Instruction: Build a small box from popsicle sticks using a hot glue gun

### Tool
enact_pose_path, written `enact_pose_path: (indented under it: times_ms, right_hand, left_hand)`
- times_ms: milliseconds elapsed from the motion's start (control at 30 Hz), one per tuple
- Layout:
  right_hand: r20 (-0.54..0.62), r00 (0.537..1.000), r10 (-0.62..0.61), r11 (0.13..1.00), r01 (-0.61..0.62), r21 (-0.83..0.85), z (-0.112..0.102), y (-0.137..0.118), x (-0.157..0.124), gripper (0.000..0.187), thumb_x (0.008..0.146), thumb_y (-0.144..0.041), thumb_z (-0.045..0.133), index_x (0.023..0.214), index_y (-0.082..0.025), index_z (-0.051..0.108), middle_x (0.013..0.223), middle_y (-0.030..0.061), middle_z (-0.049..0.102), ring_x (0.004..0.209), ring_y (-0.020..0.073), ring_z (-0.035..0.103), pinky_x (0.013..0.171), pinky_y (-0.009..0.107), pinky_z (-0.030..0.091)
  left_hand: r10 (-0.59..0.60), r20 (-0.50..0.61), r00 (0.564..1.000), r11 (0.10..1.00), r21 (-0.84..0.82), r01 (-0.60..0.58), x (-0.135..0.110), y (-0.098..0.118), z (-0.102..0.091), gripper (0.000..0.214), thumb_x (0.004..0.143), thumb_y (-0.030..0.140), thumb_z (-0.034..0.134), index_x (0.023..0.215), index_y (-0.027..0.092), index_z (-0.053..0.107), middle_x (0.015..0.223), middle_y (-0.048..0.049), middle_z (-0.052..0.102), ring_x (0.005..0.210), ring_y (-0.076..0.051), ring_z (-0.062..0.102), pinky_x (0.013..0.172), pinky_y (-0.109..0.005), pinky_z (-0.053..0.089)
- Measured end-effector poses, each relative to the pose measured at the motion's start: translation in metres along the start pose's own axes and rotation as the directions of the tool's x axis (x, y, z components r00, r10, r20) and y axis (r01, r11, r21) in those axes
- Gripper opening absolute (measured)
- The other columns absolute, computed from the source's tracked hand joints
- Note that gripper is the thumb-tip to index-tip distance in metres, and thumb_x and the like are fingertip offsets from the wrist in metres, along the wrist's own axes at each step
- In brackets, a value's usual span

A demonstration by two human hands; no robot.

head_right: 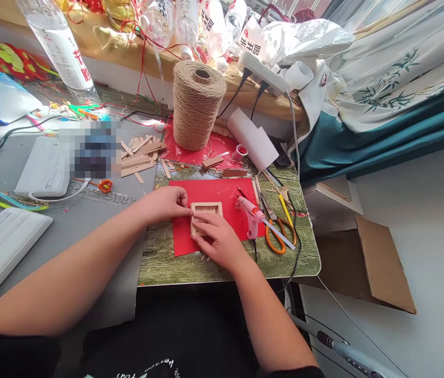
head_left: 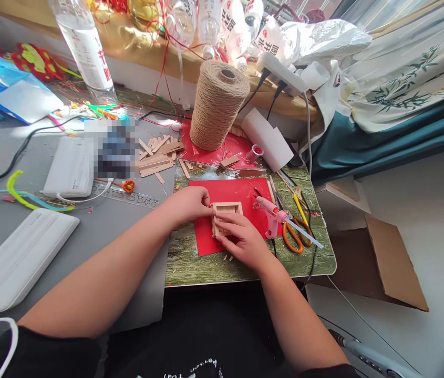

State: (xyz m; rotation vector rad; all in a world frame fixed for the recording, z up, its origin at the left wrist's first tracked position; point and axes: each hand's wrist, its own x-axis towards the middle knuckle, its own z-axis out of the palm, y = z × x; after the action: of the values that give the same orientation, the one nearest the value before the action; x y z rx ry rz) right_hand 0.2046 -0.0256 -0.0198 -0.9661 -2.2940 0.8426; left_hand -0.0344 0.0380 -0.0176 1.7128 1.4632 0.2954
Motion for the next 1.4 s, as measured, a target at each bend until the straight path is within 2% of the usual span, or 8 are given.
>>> enact_pose_path:
  times_ms: [133, 333, 533, 1067, 1167, 1267, 1333, 1400]
  right_hand:
    - [-0.016, 1.0, -0.025, 1.0, 0.025, -0.015, 0.001, -0.001, -0.002, 0.043, 0.096, -0.022, 0.072, 0.138, -0.032, 0.069, 0.145, 0.0095, 0.066, 0.135, 0.0286, 0.062, 0.115, 0.053, 0.052]
    - [-0.174, 0.97, -0.17, 0.978, 0.144, -0.149, 0.008, 0.0, -0.021, 0.044, 0.094, -0.012, 0.071, 0.133, -0.031, 0.07, 0.123, 0.0083, 0.076, 0.114, 0.0271, 0.071, 0.099, 0.051, 0.06]
    - [-0.145, 0.966, -0.215, 0.946, 0.169, -0.276, 0.019, 0.004, -0.03, 0.044, 0.092, -0.011, 0.072, 0.132, -0.03, 0.069, 0.127, 0.0084, 0.075, 0.118, 0.0292, 0.067, 0.1, 0.052, 0.058]
    - [-0.143, 0.968, -0.206, 0.934, 0.151, -0.324, 0.022, 0.004, -0.033, 0.047, 0.089, -0.014, 0.07, 0.133, -0.031, 0.067, 0.13, 0.0094, 0.068, 0.122, 0.0308, 0.062, 0.107, 0.055, 0.052]
    - [-0.258, 0.954, -0.154, 0.941, 0.062, -0.332, 0.022, 0.005, -0.034, 0.045, 0.09, -0.017, 0.07, 0.132, -0.032, 0.066, 0.135, 0.0097, 0.065, 0.127, 0.0327, 0.06, 0.111, 0.059, 0.049]
    - [-0.443, 0.896, 0.008, 0.95, -0.145, -0.277, 0.022, 0.009, -0.034, 0.05, 0.093, -0.025, 0.068, 0.142, -0.028, 0.057, 0.148, 0.0143, 0.056, 0.137, 0.0352, 0.053, 0.116, 0.063, 0.044]
    - [-0.485, 0.866, 0.124, 0.937, -0.263, -0.229, 0.023, 0.013, -0.033, 0.056, 0.096, -0.031, 0.066, 0.15, -0.023, 0.049, 0.152, 0.0176, 0.053, 0.141, 0.0364, 0.05, 0.117, 0.063, 0.042]
    - [-0.472, 0.86, 0.197, 0.925, -0.322, -0.201, 0.024, 0.015, -0.031, 0.059, 0.098, -0.037, 0.064, 0.152, -0.022, 0.046, 0.149, 0.0185, 0.056, 0.138, 0.0367, 0.053, 0.116, 0.063, 0.044]
  left_hand:
    - [-0.002, -0.001, 1.0, 1.0, 0.006, 0.002, 0.0, -0.001, 0.001, 0.03, 0.071, 0.048, 0.078, 0.078, 0.024, 0.059, 0.08, -0.0015, 0.074, 0.072, -0.022, 0.064, 0.058, -0.032, 0.035]
    - [-0.015, -0.003, 1.0, 1.0, 0.014, 0.015, -0.002, 0.001, -0.001, 0.028, 0.072, 0.046, 0.077, 0.081, 0.024, 0.062, 0.081, 0.0004, 0.075, 0.072, -0.021, 0.065, 0.058, -0.031, 0.037]
    - [-0.019, -0.003, 1.0, 1.0, 0.016, 0.019, -0.002, 0.002, -0.001, 0.027, 0.071, 0.045, 0.077, 0.082, 0.024, 0.063, 0.084, 0.001, 0.076, 0.075, -0.02, 0.067, 0.06, -0.031, 0.039]
    - [0.002, 0.006, 1.0, 1.0, -0.013, -0.002, -0.001, 0.001, -0.001, 0.026, 0.073, 0.044, 0.078, 0.081, 0.024, 0.063, 0.083, 0.0009, 0.076, 0.075, -0.021, 0.068, 0.061, -0.031, 0.041]
    - [0.017, -0.007, 1.0, 1.0, -0.008, -0.017, -0.002, 0.001, -0.001, 0.026, 0.079, 0.048, 0.074, 0.083, 0.024, 0.064, 0.085, -0.0008, 0.077, 0.075, -0.022, 0.068, 0.061, -0.032, 0.04]
    - [-0.016, -0.083, 0.996, 0.999, 0.036, 0.019, -0.004, 0.002, 0.0, 0.032, 0.084, 0.056, 0.069, 0.086, 0.024, 0.066, 0.088, -0.0042, 0.078, 0.075, -0.024, 0.068, 0.061, -0.033, 0.04]
    - [-0.031, -0.138, 0.99, 0.997, 0.06, 0.04, -0.006, 0.004, 0.001, 0.037, 0.086, 0.061, 0.067, 0.092, 0.024, 0.069, 0.095, -0.0067, 0.078, 0.077, -0.026, 0.068, 0.063, -0.034, 0.04]
    - [-0.01, -0.149, 0.989, 0.998, 0.062, 0.02, -0.009, 0.008, 0.004, 0.042, 0.087, 0.065, 0.065, 0.1, 0.025, 0.072, 0.1, -0.008, 0.079, 0.082, -0.027, 0.069, 0.065, -0.035, 0.042]
